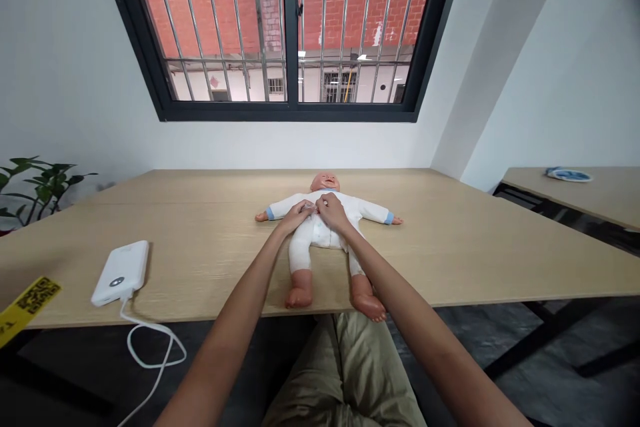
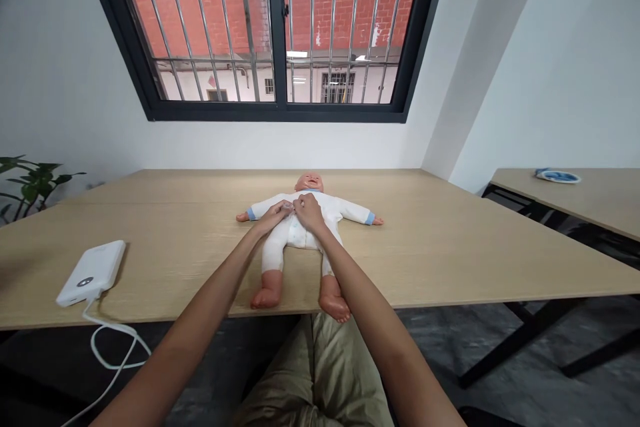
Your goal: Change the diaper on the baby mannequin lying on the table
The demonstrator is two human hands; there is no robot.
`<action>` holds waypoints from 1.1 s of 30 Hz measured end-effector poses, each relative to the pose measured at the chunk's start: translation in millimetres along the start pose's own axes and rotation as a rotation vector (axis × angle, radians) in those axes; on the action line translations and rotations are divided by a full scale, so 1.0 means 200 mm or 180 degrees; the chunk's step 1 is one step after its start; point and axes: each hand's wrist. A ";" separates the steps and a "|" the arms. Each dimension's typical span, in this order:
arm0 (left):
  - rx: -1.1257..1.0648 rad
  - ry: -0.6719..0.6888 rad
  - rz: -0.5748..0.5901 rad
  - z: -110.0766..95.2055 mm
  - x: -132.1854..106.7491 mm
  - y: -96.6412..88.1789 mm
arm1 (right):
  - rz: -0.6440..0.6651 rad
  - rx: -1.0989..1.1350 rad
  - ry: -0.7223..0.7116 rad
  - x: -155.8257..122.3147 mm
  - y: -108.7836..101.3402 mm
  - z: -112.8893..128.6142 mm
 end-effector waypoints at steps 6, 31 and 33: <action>0.0042 -0.0018 -0.0021 -0.03 -0.02 0.03 | -0.0117 -0.0111 0.0306 -0.01 0.01 -0.03; 0.1044 0.0289 -0.0106 -0.12 -0.04 0.04 | -0.1969 -0.0019 0.0362 -0.07 -0.24 -0.35; 0.1563 0.0341 -0.0145 -0.16 -0.05 0.06 | -0.2094 0.0040 0.0530 -0.09 -0.27 -0.44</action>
Point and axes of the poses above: each hand's wrist, its own x-axis towards the middle knuckle, its own y-axis out of the palm, z = x × y, and after that the axes turned 1 degree about -x, right-handed
